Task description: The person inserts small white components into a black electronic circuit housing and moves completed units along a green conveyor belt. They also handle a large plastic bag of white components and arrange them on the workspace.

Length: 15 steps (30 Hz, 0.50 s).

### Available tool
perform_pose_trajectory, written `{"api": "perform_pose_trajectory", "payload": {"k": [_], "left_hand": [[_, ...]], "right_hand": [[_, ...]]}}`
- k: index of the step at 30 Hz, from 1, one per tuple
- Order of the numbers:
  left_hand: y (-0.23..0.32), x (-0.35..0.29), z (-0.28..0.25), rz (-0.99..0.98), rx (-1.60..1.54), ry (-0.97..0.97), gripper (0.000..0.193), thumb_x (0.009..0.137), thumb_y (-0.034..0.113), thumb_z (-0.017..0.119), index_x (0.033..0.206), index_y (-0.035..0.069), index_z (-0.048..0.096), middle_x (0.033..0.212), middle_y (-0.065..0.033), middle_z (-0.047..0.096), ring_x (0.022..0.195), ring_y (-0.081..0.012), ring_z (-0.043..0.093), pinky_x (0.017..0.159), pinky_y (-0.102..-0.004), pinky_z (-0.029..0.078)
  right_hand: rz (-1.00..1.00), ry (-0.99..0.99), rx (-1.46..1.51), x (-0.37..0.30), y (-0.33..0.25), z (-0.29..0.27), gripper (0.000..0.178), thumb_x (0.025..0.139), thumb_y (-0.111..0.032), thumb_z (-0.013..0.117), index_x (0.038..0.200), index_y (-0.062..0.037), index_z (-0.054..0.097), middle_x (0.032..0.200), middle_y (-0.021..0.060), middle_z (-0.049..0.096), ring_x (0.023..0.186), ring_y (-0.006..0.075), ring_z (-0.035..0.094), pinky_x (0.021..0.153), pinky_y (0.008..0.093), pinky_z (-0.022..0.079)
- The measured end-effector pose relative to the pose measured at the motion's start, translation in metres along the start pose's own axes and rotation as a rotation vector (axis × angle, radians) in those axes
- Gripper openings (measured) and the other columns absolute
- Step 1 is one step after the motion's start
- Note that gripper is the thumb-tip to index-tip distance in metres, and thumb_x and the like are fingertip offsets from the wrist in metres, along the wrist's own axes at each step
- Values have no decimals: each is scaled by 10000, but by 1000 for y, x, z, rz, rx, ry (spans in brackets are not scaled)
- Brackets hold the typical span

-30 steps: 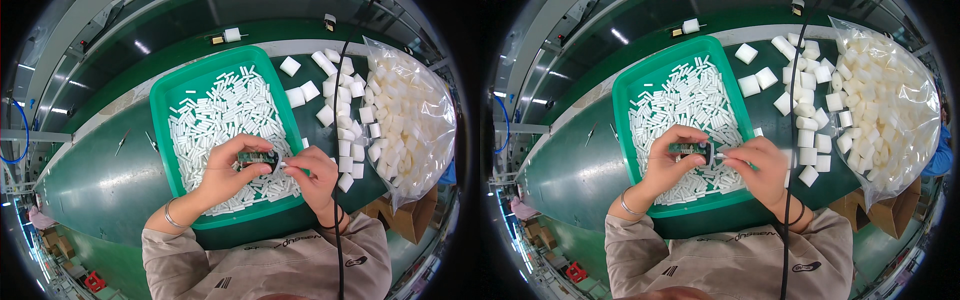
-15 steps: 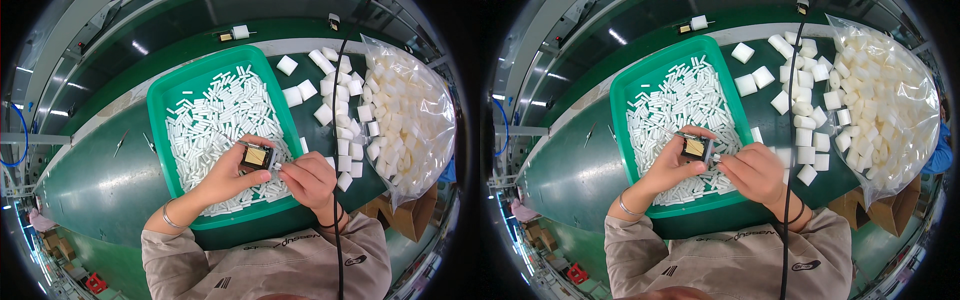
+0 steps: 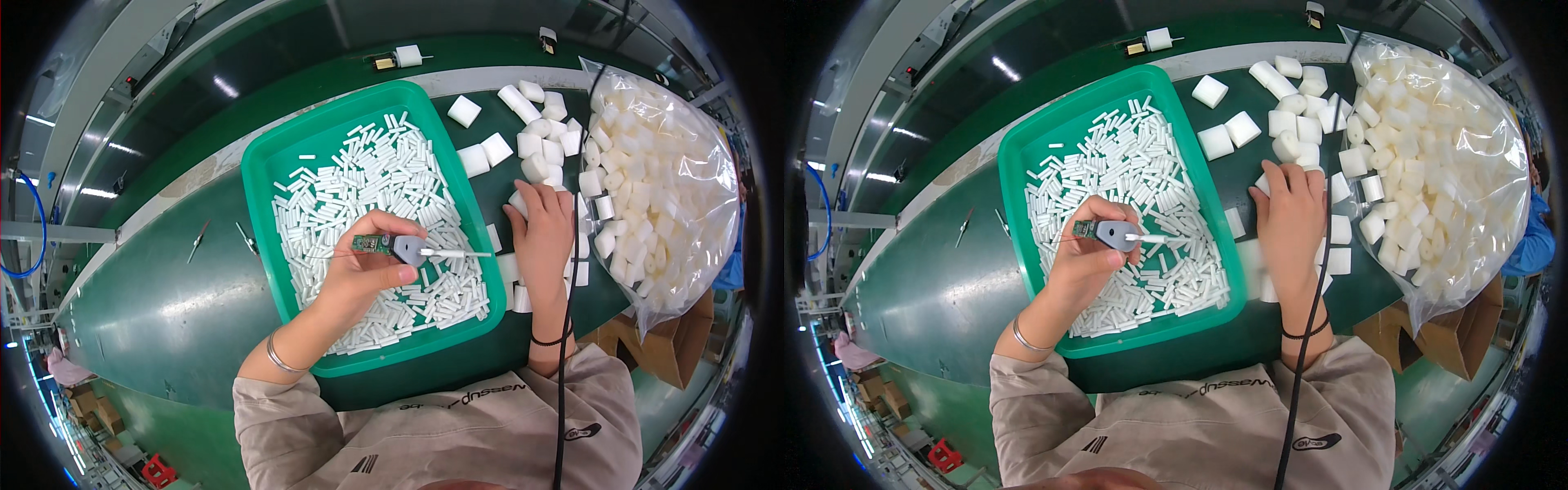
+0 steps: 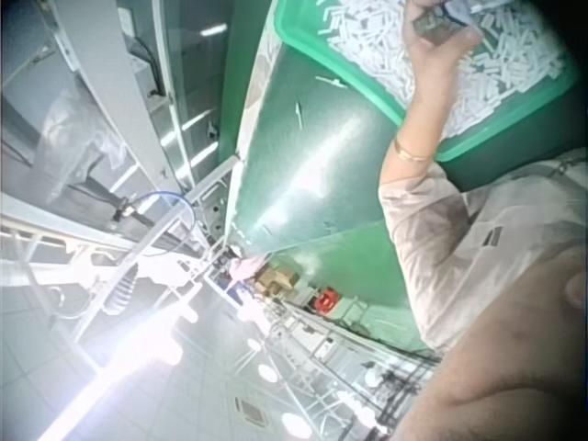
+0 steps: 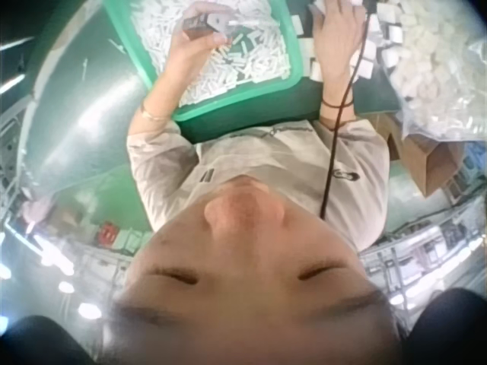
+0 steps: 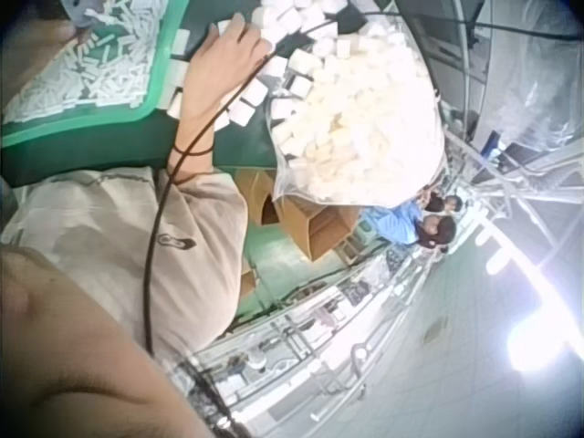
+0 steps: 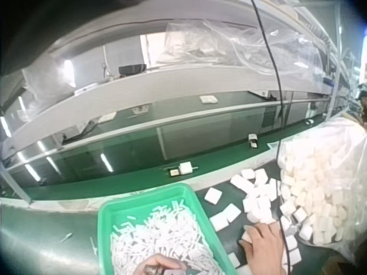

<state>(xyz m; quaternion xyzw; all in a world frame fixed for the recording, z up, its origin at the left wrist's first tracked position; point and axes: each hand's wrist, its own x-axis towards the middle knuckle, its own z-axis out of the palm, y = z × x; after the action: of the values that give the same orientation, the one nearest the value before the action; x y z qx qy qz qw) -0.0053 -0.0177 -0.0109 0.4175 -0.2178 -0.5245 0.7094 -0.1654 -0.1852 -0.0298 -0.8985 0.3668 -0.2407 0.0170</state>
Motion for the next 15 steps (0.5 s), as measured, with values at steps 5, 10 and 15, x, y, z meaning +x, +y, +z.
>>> {"api": "perform_pose_trajectory", "payload": {"k": [5,10,15], "left_hand": [[-1,-1,0,50,1,-61,396,620,45,710,947,86,490,909,-124,534,751,-183,537,627,-298,470],[0,-2,-1,39,-133,36,435,611,74,729,946,89,451,922,-126,556,757,-183,551,645,-307,481],[0,-1,-5,19,-130,-89,397,627,-40,696,931,70,467,1009,-157,565,908,-166,556,749,-276,483]], "right_hand": [[-43,-33,116,1,-6,-3,266,690,-64,647,949,-35,599,855,97,573,773,285,498,699,337,418],[198,-68,1006,-4,-33,-13,281,732,-12,637,991,-16,528,945,100,597,818,203,593,705,269,470],[203,-268,1535,-23,-58,-18,354,730,18,640,1031,-4,457,977,105,577,882,169,579,764,267,463]]}}
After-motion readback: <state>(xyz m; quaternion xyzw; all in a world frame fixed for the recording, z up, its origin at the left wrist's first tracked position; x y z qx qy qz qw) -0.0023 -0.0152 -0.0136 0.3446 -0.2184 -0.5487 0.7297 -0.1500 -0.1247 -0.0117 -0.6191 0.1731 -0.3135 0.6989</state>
